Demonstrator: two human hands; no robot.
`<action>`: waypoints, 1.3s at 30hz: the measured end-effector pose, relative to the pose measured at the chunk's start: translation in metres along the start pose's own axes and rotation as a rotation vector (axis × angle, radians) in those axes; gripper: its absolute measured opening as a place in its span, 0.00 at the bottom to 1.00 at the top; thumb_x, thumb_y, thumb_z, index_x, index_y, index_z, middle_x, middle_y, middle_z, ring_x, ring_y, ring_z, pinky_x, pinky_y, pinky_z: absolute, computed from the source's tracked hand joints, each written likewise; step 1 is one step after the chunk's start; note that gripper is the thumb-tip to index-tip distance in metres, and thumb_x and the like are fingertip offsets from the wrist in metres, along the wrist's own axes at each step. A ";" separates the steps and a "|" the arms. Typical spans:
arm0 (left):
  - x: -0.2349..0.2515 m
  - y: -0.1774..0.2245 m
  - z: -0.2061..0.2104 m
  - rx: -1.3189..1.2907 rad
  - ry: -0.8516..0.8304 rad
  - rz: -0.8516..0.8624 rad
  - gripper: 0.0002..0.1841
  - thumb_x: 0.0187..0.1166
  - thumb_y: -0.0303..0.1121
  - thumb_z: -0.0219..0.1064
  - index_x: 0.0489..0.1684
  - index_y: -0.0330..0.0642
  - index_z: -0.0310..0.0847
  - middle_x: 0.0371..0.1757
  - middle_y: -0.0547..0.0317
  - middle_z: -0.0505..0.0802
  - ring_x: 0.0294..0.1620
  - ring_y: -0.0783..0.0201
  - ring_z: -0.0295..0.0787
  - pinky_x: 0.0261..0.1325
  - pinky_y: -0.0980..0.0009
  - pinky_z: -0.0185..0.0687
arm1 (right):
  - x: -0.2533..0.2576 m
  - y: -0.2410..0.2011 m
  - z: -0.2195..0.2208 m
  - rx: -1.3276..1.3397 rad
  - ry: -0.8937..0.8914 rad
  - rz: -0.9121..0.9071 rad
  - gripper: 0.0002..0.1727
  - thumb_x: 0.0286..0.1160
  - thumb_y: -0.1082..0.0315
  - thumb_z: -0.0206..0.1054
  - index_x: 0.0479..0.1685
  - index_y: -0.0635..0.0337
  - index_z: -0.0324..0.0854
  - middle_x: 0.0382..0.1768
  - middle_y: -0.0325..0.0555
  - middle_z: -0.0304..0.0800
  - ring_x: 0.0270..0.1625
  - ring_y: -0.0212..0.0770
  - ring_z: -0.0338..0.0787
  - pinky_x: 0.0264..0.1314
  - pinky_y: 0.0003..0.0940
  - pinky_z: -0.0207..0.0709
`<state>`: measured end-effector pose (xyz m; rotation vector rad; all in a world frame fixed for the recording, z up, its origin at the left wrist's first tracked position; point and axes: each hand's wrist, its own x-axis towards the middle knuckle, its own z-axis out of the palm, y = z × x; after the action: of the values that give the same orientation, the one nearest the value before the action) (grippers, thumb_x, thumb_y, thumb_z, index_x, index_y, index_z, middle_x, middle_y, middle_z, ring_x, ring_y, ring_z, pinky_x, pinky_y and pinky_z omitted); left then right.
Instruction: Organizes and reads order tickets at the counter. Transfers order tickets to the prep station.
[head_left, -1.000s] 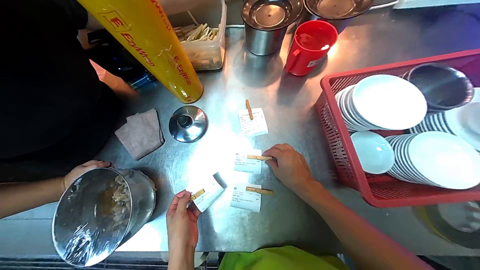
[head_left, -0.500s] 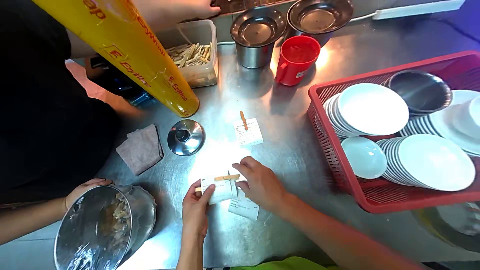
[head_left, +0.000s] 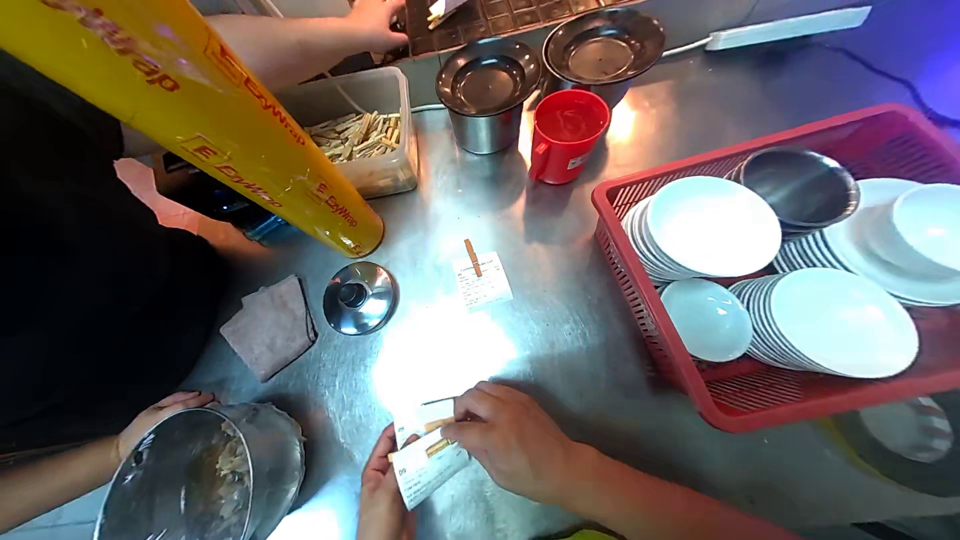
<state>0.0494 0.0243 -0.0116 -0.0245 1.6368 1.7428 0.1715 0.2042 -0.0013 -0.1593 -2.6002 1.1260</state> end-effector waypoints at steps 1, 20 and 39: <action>-0.004 0.001 0.008 -0.043 0.032 -0.057 0.18 0.86 0.27 0.42 0.63 0.36 0.75 0.43 0.55 0.96 0.39 0.62 0.96 0.40 0.64 0.94 | 0.007 0.000 0.004 -0.043 -0.048 0.000 0.12 0.81 0.69 0.62 0.49 0.50 0.92 0.46 0.47 0.89 0.50 0.47 0.89 0.49 0.39 0.84; -0.091 0.024 -0.073 -0.570 0.208 -0.117 0.20 0.80 0.19 0.61 0.70 0.28 0.70 0.50 0.36 0.93 0.45 0.47 0.96 0.49 0.52 0.95 | 0.132 0.069 -0.032 -0.332 -0.013 0.584 0.16 0.79 0.62 0.70 0.52 0.68 0.87 0.43 0.71 0.89 0.48 0.73 0.88 0.48 0.78 0.74; -0.311 0.043 -0.534 -0.659 0.604 0.214 0.19 0.80 0.22 0.65 0.68 0.27 0.72 0.50 0.39 0.93 0.46 0.50 0.96 0.49 0.55 0.95 | 0.065 -0.431 0.439 1.335 -0.997 0.648 0.22 0.72 0.45 0.75 0.54 0.50 0.83 0.28 0.33 0.86 0.20 0.24 0.78 0.25 0.20 0.78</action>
<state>0.0125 -0.5883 0.0737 -0.7728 1.3926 2.5446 -0.0220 -0.3816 0.0433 -0.1358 -1.6448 3.5506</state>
